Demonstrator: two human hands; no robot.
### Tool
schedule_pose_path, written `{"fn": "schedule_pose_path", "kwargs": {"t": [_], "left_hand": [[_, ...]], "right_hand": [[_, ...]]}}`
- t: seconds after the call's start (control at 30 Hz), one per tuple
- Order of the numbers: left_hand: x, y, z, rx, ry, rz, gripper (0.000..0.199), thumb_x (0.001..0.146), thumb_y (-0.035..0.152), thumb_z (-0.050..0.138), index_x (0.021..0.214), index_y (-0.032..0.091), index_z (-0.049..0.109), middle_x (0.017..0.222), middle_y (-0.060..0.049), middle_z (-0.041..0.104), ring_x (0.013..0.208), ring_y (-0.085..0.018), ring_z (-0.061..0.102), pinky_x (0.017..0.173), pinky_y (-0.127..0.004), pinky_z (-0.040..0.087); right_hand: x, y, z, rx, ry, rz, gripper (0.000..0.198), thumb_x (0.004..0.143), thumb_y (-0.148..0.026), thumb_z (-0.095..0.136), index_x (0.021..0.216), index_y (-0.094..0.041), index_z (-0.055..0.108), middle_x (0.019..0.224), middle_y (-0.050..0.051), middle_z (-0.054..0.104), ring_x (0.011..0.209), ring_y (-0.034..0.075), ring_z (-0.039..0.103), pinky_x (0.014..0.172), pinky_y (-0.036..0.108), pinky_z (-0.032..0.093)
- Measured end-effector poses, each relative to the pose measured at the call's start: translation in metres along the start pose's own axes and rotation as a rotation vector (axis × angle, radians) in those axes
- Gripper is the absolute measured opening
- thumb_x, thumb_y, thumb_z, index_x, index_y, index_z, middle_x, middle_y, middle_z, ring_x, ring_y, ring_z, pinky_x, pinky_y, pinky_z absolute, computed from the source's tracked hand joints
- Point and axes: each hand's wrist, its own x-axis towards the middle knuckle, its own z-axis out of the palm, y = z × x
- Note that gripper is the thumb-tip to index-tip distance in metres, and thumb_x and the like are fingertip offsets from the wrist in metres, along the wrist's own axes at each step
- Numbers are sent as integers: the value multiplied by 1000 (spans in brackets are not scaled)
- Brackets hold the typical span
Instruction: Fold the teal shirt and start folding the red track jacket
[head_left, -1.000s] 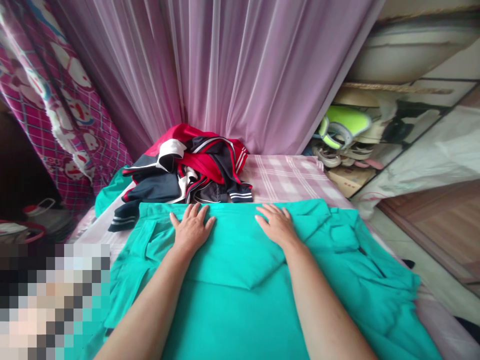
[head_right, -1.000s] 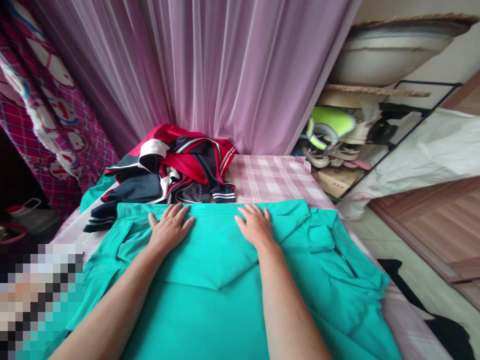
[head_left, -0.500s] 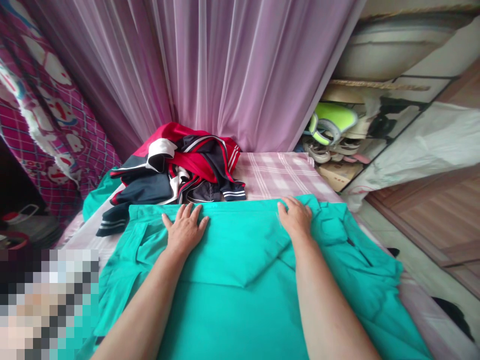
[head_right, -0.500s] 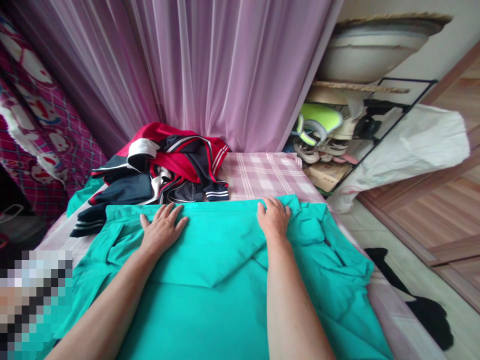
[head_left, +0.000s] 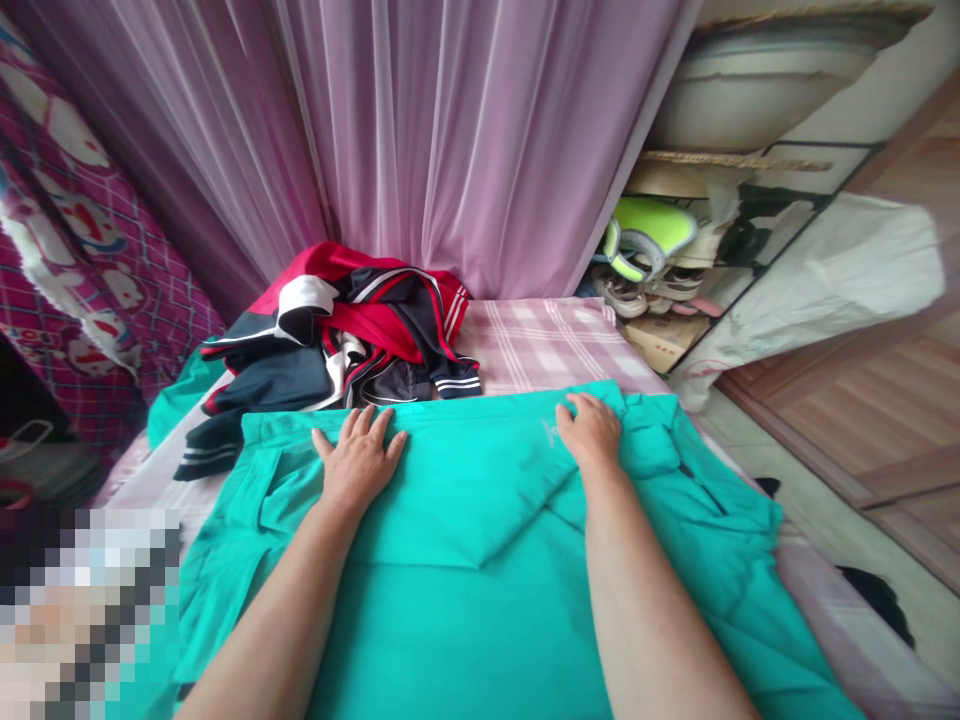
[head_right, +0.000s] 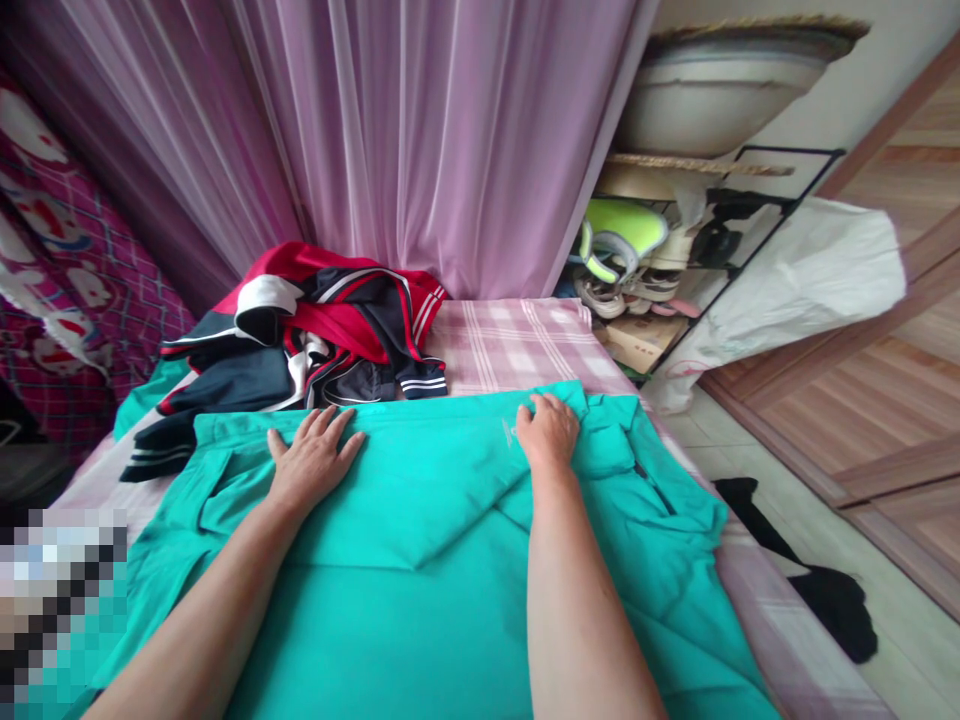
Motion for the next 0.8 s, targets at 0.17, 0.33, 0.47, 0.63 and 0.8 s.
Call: {"fn": "schedule_pose_path", "kwargs": {"t": [0.17,0.33,0.47,0.63,0.8], "left_hand": [[4,-7,8,-12,7,11,55,98,53,38,147,31,50,160,-11,42,149,-35,32,116,-76,8],[3,-8,10,-12,15,15,55,99,52,37,148,29,49,160,-12,41,151,-35,30,116,-77,6],[1,-4,6,-17,34,24,53,99,49,40,146,26,51,158,-13,45,149,-36,33,116,-77,6],[-2,0,-1,-13,88,64,49,99,42,43,143,24,56,153,-12,51,147,-35,37,120,-70,11],[-13,21,0,-90,101,248,46,100,40,42,141,23,58,149,-10,56,144,-32,42,122,-64,19]], "right_hand": [[2,-21,-11,525,-31,121,35,90,-35,49,109,-19,73,117,13,74,111,27,66,96,41,52],[-16,-46,-27,1152,-752,176,30,93,-39,57,111,-19,70,118,13,74,90,20,74,70,29,60],[-18,-44,-30,1094,-796,273,23,94,-35,60,109,-18,68,124,14,72,90,18,75,64,24,60],[-7,-37,-16,963,-363,428,18,94,-26,57,103,-16,68,115,12,75,77,15,75,58,22,58],[-5,-34,-6,858,-275,367,16,90,-24,59,95,-16,72,98,8,79,69,15,74,53,21,57]]}}
